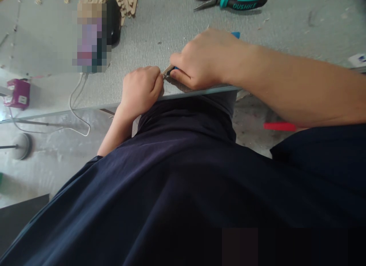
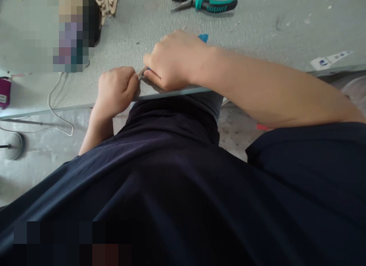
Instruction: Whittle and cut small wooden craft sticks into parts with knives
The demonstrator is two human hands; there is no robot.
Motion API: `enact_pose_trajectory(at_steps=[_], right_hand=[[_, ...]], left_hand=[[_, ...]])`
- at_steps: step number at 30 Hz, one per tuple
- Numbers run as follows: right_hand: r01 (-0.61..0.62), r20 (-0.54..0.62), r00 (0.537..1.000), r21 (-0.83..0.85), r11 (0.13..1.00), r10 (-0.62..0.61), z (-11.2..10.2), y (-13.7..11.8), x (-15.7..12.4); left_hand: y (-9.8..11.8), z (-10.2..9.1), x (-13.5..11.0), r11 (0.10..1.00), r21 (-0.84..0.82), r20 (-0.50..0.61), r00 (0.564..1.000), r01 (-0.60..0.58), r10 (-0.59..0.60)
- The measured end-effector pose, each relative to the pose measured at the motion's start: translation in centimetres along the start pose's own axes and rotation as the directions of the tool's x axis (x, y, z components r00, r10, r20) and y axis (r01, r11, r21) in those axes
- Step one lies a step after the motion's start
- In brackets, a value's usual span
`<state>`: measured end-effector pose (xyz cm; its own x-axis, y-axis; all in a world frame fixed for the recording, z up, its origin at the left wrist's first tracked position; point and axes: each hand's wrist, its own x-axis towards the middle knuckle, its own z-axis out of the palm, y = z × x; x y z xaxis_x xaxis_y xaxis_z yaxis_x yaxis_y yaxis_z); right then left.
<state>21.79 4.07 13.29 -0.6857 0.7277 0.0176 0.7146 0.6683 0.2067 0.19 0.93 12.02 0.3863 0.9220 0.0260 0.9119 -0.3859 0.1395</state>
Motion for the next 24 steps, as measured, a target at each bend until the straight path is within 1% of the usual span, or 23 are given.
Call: enact_pose_trajectory(at_steps=[4,10,15,19,21,24], right_hand=[[0.001,0.013,1.000,-0.027,1.000,0.000,-0.08,0.07,0.05],[0.009,0.014,1.000,-0.041,0.999,-0.009,-0.47,0.02,-0.06],[0.029,0.041,0.999,-0.062,0.998,-0.027,-0.64,-0.03,-0.01],[0.014,0.031,0.999,-0.031,0.999,-0.013,-0.62,-0.08,-0.02],[0.010,0.022,1.000,-0.025,1.000,-0.009,-0.58,-0.11,-0.06],[-0.011,0.019,1.000,-0.011,1.000,0.011,-0.53,-0.16,-0.09]], left_hand=[[-0.06,0.04,-0.04,1.000,-0.012,-0.008,1.000,-0.007,0.007],[-0.12,0.49,0.07,0.999,-0.044,-0.055,0.998,-0.009,0.006],[-0.20,0.56,0.10,0.996,-0.085,-0.046,0.999,-0.022,0.018],[-0.19,0.40,0.04,0.998,-0.049,-0.058,0.998,-0.026,0.023],[-0.16,0.29,-0.01,0.999,-0.031,-0.047,0.998,-0.034,0.033],[-0.06,0.17,-0.03,1.000,-0.012,-0.037,0.999,-0.018,0.018]])
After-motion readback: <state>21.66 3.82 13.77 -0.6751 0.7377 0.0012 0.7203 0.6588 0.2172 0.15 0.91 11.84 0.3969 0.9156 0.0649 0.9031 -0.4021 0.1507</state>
